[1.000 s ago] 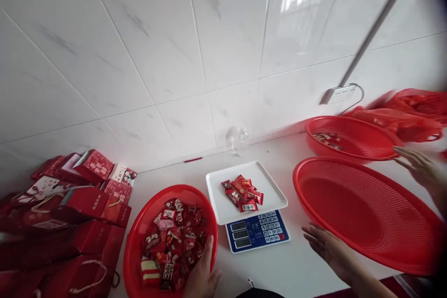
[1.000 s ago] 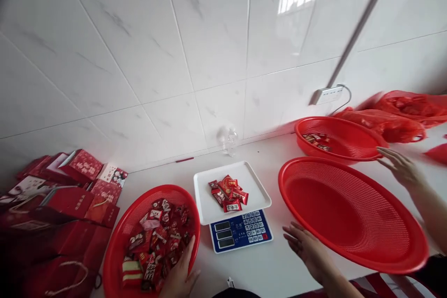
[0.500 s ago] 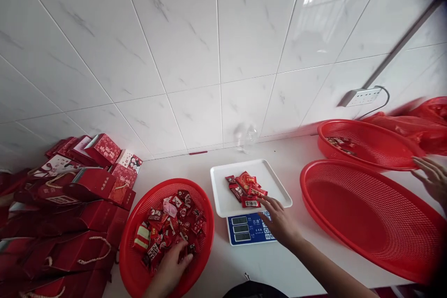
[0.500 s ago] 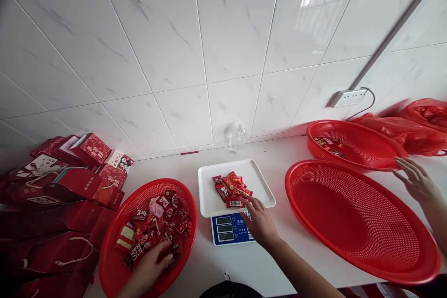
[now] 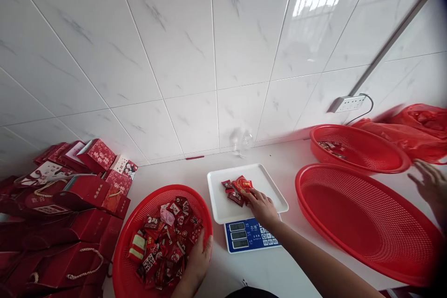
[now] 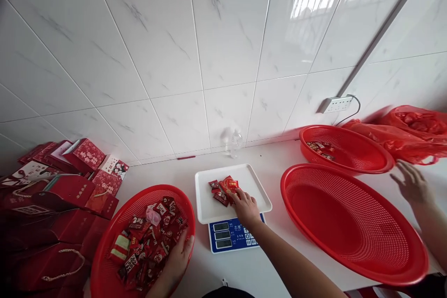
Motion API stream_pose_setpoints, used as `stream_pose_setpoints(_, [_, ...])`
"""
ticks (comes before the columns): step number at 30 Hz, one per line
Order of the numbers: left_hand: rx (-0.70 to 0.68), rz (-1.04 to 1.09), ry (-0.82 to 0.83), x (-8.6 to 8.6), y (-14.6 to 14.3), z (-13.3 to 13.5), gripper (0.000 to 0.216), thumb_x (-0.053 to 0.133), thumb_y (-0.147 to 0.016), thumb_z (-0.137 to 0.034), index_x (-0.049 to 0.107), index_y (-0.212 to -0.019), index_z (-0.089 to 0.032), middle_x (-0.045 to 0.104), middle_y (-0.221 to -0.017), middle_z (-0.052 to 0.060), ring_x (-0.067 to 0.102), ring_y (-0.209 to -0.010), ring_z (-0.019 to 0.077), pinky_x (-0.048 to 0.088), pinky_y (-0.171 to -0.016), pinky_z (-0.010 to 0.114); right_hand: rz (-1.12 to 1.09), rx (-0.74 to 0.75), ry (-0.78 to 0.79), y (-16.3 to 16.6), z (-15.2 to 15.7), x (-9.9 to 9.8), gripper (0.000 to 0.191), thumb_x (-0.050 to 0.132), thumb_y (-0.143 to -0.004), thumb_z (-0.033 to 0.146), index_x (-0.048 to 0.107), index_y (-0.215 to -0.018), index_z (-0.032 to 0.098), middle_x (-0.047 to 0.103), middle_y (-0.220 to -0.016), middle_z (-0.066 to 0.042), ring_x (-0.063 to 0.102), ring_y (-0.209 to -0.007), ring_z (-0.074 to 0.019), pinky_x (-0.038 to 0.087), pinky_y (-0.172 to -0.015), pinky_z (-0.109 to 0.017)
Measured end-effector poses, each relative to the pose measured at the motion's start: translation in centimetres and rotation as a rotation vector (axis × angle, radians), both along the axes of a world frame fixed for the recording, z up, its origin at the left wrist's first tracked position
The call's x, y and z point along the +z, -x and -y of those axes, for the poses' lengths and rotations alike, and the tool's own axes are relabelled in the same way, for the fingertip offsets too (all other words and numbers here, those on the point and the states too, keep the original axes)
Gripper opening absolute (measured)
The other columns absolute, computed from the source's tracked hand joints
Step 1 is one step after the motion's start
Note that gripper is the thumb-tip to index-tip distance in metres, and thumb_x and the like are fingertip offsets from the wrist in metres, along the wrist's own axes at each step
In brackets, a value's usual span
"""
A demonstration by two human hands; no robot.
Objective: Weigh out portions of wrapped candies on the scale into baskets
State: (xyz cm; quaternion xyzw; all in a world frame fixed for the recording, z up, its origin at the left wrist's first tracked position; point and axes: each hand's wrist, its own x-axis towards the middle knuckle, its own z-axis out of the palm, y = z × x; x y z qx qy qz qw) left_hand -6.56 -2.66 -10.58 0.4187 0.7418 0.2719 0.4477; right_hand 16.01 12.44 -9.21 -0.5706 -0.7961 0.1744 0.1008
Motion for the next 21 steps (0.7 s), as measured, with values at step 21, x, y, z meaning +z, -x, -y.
stream_pose_setpoints(21, [-0.465,-0.011,0.199,0.2,1.1,2.0,0.09,0.058,-0.061,-0.025,0.022,-0.14,-0.001,0.027,-0.145,0.019,0.023,-0.136,0.029,0.016,-0.112,0.039,0.084,-0.528,-0.163,-13.8,-0.7,1.2,0.063,0.038,-0.08,0.057,0.037,-0.135,0.024,0.028,-0.146,-0.012,0.011,-0.137,-0.0331,0.019,-0.101,-0.06])
